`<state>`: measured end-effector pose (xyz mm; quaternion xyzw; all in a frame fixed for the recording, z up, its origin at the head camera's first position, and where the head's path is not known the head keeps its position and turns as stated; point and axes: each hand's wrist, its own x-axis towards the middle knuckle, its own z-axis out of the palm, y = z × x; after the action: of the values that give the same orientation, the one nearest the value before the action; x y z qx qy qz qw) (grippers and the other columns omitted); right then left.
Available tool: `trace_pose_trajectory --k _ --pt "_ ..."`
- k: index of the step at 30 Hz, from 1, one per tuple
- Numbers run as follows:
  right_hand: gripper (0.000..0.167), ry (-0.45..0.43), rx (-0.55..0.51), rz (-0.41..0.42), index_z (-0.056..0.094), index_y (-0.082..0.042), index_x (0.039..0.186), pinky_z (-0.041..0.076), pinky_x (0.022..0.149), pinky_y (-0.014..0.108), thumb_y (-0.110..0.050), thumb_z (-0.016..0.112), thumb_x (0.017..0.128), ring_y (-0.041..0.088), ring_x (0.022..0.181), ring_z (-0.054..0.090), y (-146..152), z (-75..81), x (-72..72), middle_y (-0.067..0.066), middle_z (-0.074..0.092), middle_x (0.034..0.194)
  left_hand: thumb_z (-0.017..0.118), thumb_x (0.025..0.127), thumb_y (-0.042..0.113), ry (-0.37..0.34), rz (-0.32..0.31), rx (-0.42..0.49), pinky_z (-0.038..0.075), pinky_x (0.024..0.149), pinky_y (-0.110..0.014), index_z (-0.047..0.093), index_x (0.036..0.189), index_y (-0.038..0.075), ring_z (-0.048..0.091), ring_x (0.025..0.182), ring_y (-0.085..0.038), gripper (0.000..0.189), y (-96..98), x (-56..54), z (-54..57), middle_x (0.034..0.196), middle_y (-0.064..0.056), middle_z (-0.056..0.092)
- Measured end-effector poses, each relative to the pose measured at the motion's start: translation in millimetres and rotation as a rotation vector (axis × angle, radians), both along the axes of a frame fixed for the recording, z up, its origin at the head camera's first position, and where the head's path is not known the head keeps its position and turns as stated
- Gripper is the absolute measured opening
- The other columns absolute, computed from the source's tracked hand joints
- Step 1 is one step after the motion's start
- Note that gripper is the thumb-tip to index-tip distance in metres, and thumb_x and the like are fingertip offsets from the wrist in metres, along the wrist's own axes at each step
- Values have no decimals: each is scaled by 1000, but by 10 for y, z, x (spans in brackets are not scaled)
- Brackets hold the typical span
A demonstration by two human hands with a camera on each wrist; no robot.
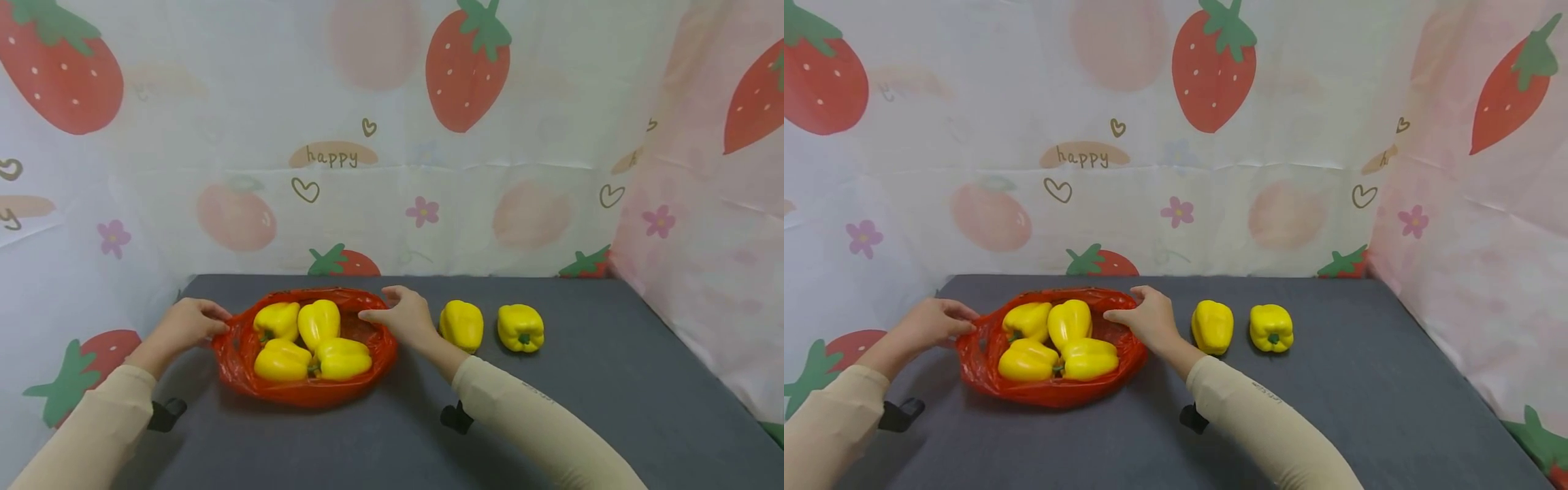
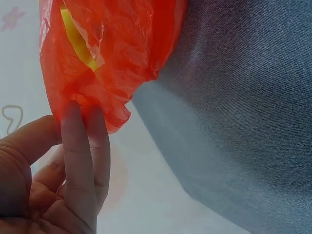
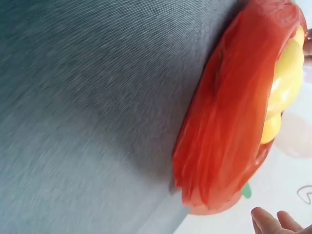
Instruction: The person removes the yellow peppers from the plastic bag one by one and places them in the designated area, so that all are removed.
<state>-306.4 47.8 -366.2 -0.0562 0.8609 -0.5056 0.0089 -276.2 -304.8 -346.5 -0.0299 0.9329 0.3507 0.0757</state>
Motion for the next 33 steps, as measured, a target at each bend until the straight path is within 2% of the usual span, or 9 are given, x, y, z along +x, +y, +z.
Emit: trace_pose_trajectory --k 9,19,25,26,33 --pt "65 -6 -28 26 60 -5 132 54 101 44 -37 82 80 30 122 60 -328 -55 -18 14 64 133 63 93 9 4 -3 4 63 76 -42 63 115 -13 65 82 -21 32 -12 6 12 107 -27 66" --pt "63 -51 -31 15 62 -4 129 58 92 37 -36 83 79 27 117 61 -608 -103 -51 13 64 130 63 93 10 3 -6 9 62 78 -42 63 116 -12 65 83 -22 32 5 16 26 108 -27 66" --pt "64 -78 -47 15 61 -3 129 60 82 32 -33 85 78 23 89 68 -697 -131 -81 13 64 129 64 93 11 6 -3 14 63 76 -41 64 115 -12 64 84 -22 32 -5 1 21 108 -26 66" --pt "64 -77 -39 17 61 -3 129 60 82 32 -33 85 77 23 88 68 -714 -139 -86 13 64 130 64 92 10 6 -3 16 63 76 -41 64 115 -12 64 83 -22 32 -8 -1 20 107 -26 66" --pt "65 -47 29 12 62 -3 129 55 97 37 -36 85 77 25 114 59 -829 -192 -83 11 65 128 63 92 9 3 -6 24 62 76 -42 64 115 -13 65 81 -21 31 -23 12 21 105 -25 67"
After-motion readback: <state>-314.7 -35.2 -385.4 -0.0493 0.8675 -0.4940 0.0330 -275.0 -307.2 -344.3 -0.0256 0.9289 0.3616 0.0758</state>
